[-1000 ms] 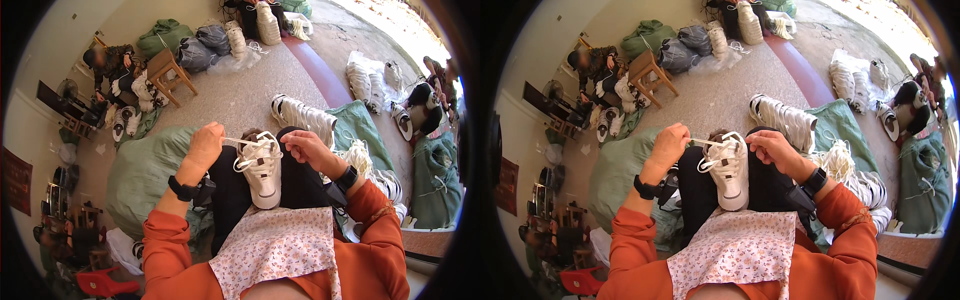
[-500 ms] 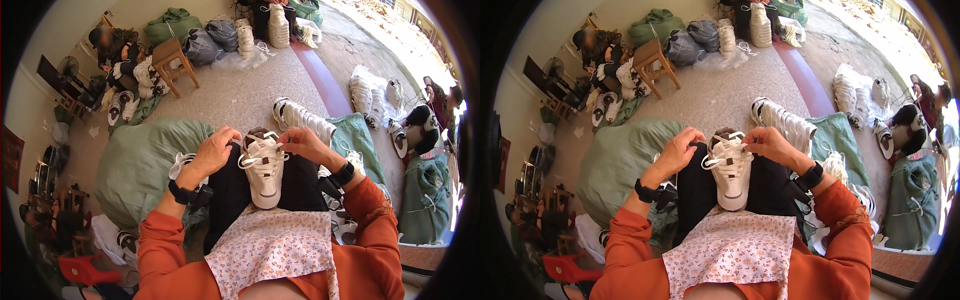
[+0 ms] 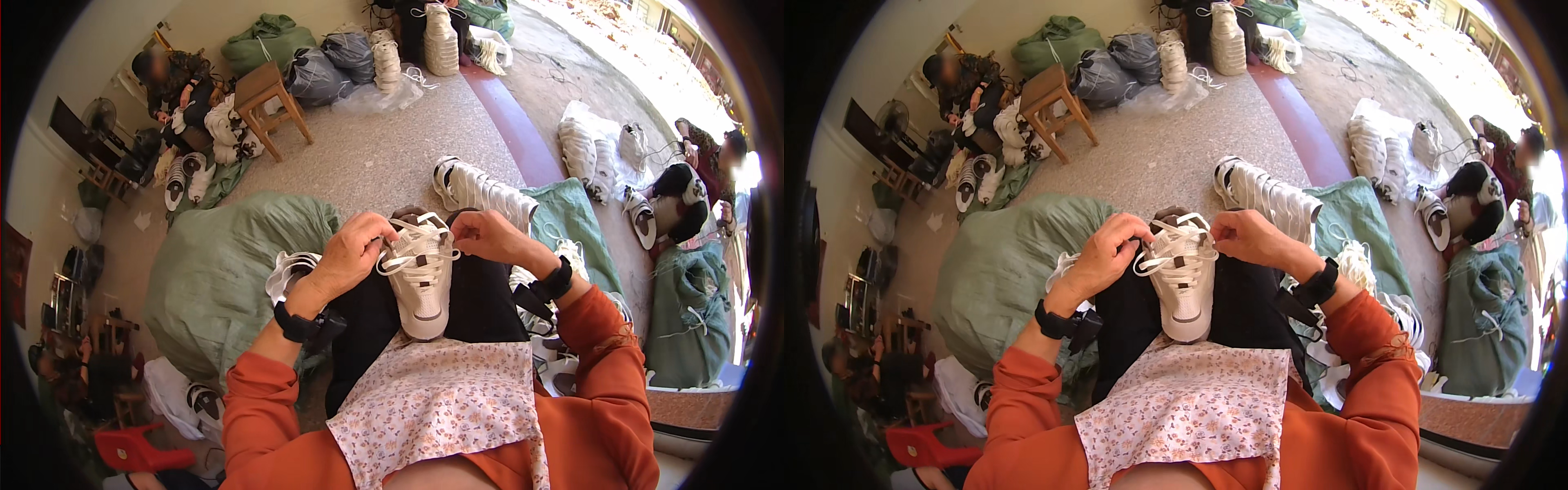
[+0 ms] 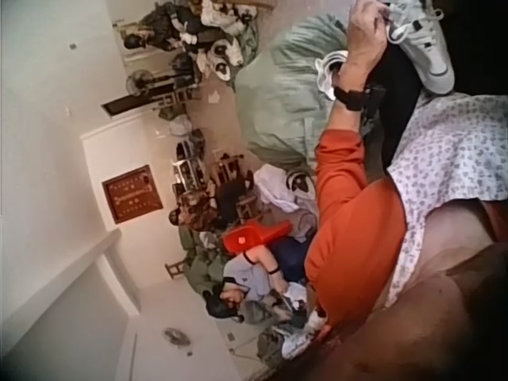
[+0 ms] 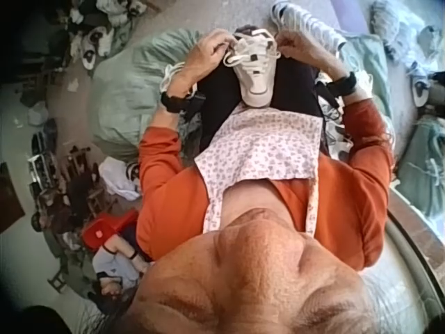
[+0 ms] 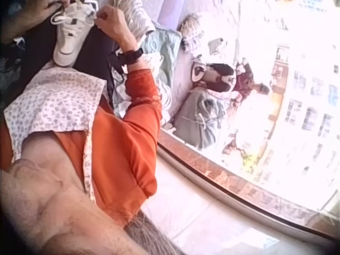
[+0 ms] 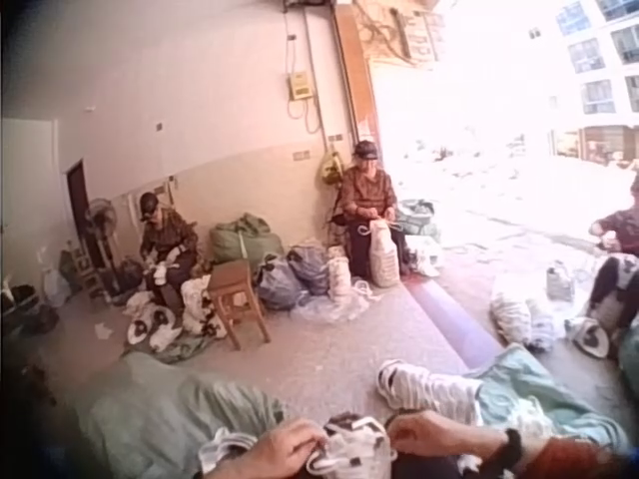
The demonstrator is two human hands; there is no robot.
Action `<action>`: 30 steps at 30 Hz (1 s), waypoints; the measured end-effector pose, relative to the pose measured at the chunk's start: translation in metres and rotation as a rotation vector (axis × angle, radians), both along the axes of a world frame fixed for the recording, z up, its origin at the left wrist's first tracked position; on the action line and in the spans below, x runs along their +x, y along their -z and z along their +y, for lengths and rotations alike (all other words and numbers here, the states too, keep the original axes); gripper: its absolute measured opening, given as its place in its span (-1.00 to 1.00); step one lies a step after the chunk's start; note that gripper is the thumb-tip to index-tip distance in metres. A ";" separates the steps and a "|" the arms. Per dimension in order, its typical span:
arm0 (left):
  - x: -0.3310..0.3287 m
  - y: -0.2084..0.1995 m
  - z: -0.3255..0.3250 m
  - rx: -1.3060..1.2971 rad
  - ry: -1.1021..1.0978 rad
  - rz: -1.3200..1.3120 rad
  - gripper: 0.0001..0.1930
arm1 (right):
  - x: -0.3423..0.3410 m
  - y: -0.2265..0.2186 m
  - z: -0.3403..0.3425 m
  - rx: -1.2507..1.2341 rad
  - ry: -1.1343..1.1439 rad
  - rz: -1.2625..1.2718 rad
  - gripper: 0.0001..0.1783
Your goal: The person laces a shoe by hand, threading a lace through the eyelets, pulling it tight, and repeating the process for each eyelet.
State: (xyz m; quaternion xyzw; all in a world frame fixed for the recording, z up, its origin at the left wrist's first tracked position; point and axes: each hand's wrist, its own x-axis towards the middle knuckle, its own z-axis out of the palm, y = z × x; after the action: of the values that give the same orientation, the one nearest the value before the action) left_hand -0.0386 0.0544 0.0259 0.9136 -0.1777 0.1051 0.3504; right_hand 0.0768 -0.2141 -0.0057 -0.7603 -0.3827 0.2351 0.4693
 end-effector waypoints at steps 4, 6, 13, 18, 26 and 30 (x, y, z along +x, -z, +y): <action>0.021 -0.008 -0.020 0.010 0.054 -0.058 -0.89 | -0.003 0.001 0.005 -0.017 0.017 -0.223 -0.86; 0.036 0.001 -0.028 -0.001 0.091 -0.057 -0.90 | -0.003 0.001 0.006 -0.019 0.006 -0.316 -0.86; 0.056 0.011 -0.037 0.079 0.209 0.068 -0.90 | 0.005 0.009 0.004 0.010 -0.116 -0.511 -0.88; 0.060 0.012 -0.040 0.126 0.219 0.098 -0.89 | 0.002 0.005 0.005 0.107 -0.088 -0.462 -0.88; 0.065 0.012 -0.051 0.231 0.171 0.187 -0.87 | -0.008 0.004 0.008 -0.045 0.003 -0.716 -0.87; 0.070 0.011 -0.055 0.348 0.181 0.230 -0.86 | -0.022 0.019 0.015 -0.103 0.111 -0.807 -0.86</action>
State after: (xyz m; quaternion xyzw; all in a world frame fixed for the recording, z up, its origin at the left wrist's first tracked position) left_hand 0.0315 -0.0005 0.0145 0.9465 -0.2334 -0.0637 0.2134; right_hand 0.0549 -0.1990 -0.0244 -0.8336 -0.4821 -0.0888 0.2546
